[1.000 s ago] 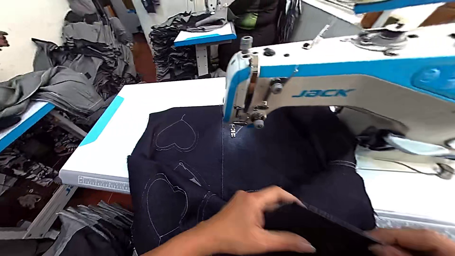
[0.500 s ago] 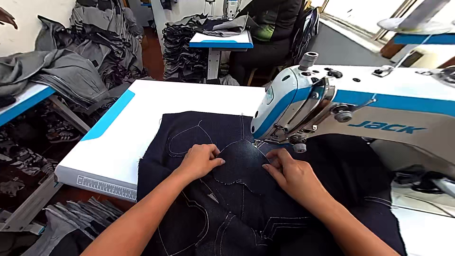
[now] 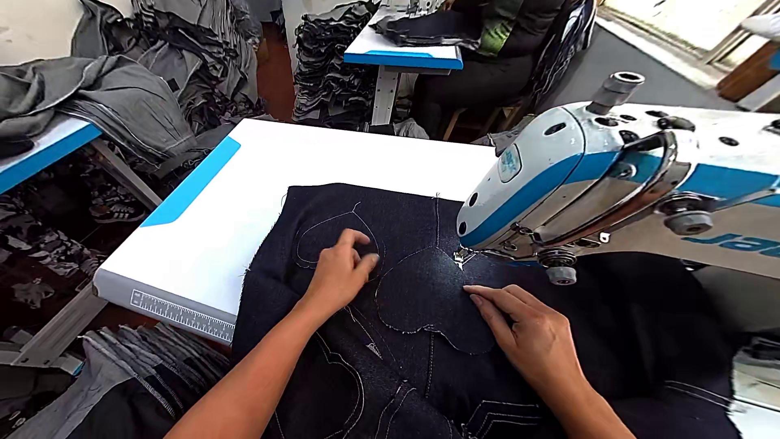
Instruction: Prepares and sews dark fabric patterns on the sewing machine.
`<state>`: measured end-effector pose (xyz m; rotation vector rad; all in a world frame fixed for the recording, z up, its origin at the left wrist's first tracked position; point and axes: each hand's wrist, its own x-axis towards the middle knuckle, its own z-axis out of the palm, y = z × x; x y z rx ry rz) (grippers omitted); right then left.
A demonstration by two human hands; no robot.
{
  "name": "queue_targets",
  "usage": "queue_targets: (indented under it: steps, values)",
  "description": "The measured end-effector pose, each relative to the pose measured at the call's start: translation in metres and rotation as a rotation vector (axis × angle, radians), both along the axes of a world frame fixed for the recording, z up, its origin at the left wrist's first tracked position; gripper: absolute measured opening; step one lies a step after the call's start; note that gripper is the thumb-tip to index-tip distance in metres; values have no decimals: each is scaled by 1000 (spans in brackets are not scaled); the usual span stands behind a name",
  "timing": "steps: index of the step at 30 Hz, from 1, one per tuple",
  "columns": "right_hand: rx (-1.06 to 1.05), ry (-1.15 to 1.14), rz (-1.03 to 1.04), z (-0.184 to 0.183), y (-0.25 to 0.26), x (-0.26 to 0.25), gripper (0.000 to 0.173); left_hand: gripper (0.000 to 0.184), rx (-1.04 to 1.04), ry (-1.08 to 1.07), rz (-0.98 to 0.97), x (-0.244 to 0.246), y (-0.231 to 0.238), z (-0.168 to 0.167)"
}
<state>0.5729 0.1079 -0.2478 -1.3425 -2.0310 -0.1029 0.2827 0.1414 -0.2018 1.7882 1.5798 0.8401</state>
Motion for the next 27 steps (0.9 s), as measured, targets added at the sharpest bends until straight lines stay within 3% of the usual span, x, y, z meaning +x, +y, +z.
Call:
queue_targets:
  steps: [2,4,9,13,17,27]
  values:
    - [-18,6,-7,0,0,0,37,32,35,-176,160,-4,1,-6]
    - [-29,11,-12,0,0,-1,38,25,81,-199,225,-3,-1,-10]
    - [-28,21,-6,2,-3,-2,38,35,189,213,23,4,-10,-11]
    - [-31,31,6,2,-3,-1,39,43,13,394,-23,15,-19,6]
    - [-30,34,17,2,-2,0,39,42,-131,439,12,22,-24,20]
    - [-69,53,72,0,-2,7,39,38,-136,383,4,19,-29,17]
